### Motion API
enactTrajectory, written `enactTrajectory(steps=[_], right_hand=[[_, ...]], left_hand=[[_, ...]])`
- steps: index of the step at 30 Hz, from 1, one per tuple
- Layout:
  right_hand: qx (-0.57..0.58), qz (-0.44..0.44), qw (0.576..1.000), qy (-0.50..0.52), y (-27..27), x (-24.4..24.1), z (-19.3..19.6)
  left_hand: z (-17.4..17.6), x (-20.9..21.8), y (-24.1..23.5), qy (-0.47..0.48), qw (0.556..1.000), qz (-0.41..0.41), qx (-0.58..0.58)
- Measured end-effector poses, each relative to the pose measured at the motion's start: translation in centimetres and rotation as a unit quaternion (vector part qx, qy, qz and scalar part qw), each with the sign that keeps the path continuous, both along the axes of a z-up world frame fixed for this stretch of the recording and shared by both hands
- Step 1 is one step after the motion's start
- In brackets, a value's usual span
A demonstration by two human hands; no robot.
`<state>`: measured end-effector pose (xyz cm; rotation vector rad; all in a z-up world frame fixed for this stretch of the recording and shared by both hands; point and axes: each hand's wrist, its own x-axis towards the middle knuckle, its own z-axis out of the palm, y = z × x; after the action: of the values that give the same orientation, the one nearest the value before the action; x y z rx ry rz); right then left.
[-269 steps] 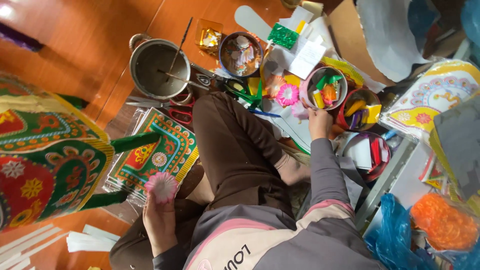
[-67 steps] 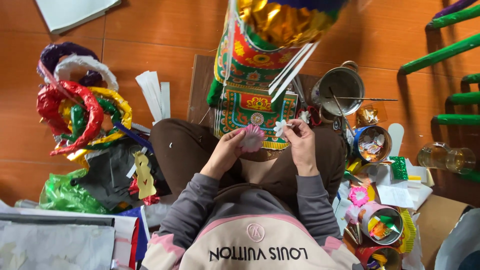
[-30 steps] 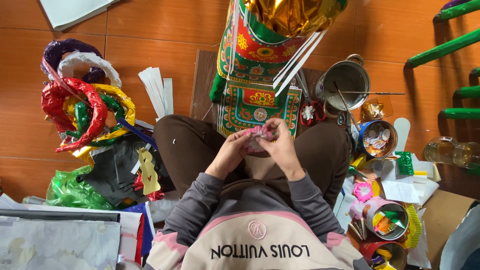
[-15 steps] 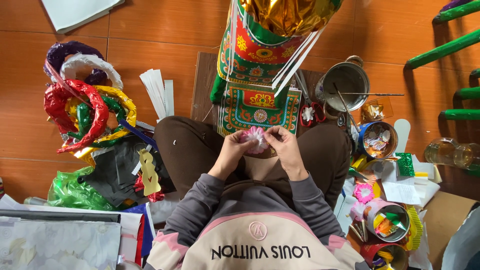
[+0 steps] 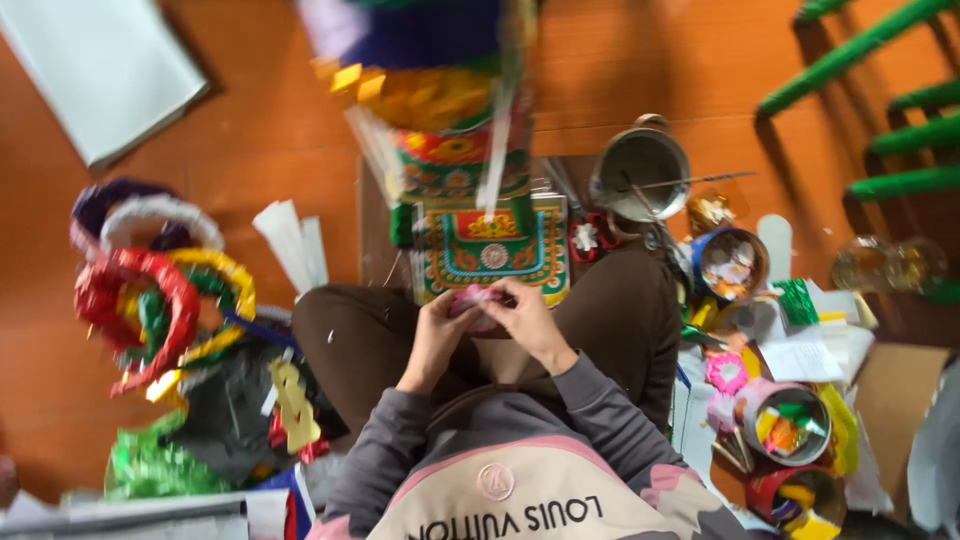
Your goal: Decorating traditional craft horses with paper flowers and stickers while sitting on the floor.
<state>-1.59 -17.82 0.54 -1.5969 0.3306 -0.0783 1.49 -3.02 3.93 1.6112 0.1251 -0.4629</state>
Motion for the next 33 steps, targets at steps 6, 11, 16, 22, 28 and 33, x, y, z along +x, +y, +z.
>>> enactTrajectory(steps=[6, 11, 16, 22, 28, 33], right_hand=[[0.048, 0.038, 0.998, -0.004, -1.6, 0.5, -0.7], [-0.068, -0.001, 0.992, 0.105, -10.8, 5.1, 0.3], [0.053, -0.155, 0.970, 0.181, -17.4, 9.8, 0.1], [0.121, -0.132, 0.958, 0.226, -18.2, 12.1, -0.9], [0.195, -0.159, 0.947, 0.198, -17.9, 11.9, -3.1], [0.143, -0.099, 0.965, 0.195, -18.0, 11.1, -3.7]], left_hand=[[-0.3, 0.5, 0.4, -0.005, 0.996, -0.068, 0.062], [-0.3, 0.6, 0.7, 0.050, 0.997, -0.054, -0.006], [-0.5, 0.7, -0.1, 0.113, 0.990, 0.017, -0.085], [-0.1, 0.8, -0.5, 0.125, 0.987, 0.025, -0.102], [0.2, 0.6, -0.6, 0.120, 0.983, 0.028, -0.137], [-0.6, 1.1, -0.3, 0.082, 0.992, -0.004, -0.096]])
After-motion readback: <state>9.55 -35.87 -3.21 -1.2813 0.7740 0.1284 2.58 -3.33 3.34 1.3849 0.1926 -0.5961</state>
